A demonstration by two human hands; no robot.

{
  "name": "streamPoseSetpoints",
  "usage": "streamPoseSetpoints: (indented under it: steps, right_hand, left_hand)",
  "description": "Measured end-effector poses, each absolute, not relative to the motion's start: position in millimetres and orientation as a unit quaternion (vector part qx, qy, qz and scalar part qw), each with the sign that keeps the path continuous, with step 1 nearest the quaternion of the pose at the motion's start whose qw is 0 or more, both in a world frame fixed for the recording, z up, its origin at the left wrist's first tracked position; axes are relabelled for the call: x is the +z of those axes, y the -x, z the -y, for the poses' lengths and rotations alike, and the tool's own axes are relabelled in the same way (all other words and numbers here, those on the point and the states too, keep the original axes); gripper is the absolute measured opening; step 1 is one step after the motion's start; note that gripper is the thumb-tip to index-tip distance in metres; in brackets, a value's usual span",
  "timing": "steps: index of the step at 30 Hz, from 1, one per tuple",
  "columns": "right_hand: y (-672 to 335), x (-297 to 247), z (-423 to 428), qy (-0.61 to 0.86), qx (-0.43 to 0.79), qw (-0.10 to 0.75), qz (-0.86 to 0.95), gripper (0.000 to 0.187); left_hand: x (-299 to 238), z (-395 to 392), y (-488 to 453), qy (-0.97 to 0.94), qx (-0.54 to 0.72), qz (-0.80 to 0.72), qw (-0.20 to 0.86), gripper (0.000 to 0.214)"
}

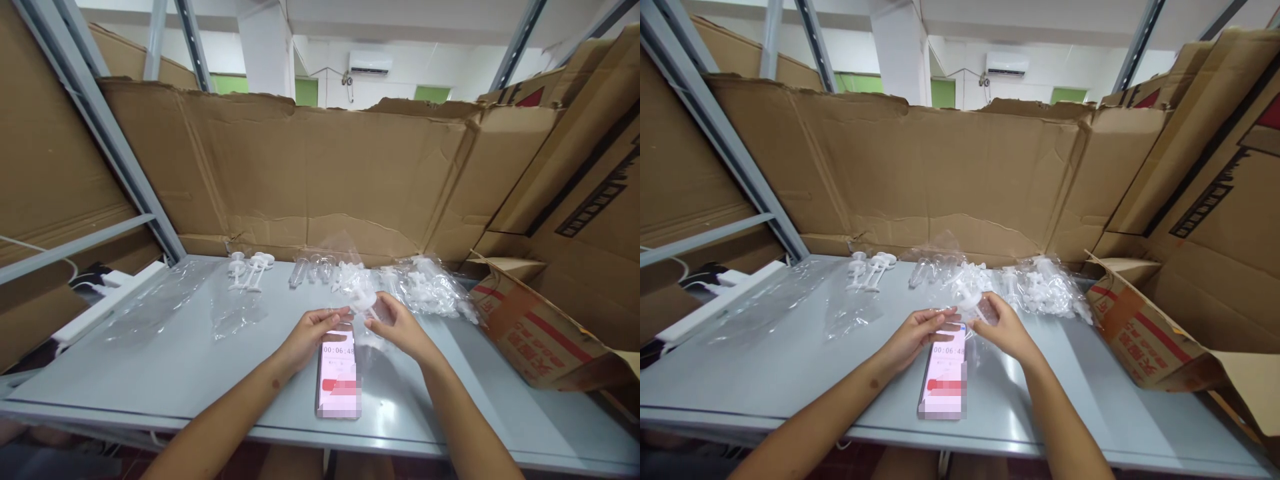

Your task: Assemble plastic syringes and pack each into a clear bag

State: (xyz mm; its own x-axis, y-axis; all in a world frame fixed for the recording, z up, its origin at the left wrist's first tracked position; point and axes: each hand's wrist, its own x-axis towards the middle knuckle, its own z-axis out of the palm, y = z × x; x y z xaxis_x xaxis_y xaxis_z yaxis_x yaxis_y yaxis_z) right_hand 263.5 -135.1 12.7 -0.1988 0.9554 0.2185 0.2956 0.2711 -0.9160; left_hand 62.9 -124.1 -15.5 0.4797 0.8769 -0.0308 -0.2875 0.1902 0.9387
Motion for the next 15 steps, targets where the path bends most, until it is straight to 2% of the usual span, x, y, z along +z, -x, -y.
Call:
streamPoseSetpoints:
  steps: [6, 10, 15]
  right_hand:
    - [-286.8, 21.0, 132.2, 0.531, 0.153, 0.476, 0.684, 0.036]
    - [-293.8, 21.0, 127.9, 0.563, 0.077, 0.517, 0.640, 0.034]
    - [-291.6, 17.2, 125.2, 0.571, 0.056, 0.531, 0.624, 0.033]
  left_hand:
    - [-17.2, 107.6, -54.6, -0.598, 0.422, -0.371, 0.570, 0.039]
    - [-19.1, 77.8, -54.7, -0.756, 0.368, -0.417, 0.345, 0.037]
    - [-17.6, 47.5, -80.2, -0.867, 0.181, -0.456, 0.086, 0.049]
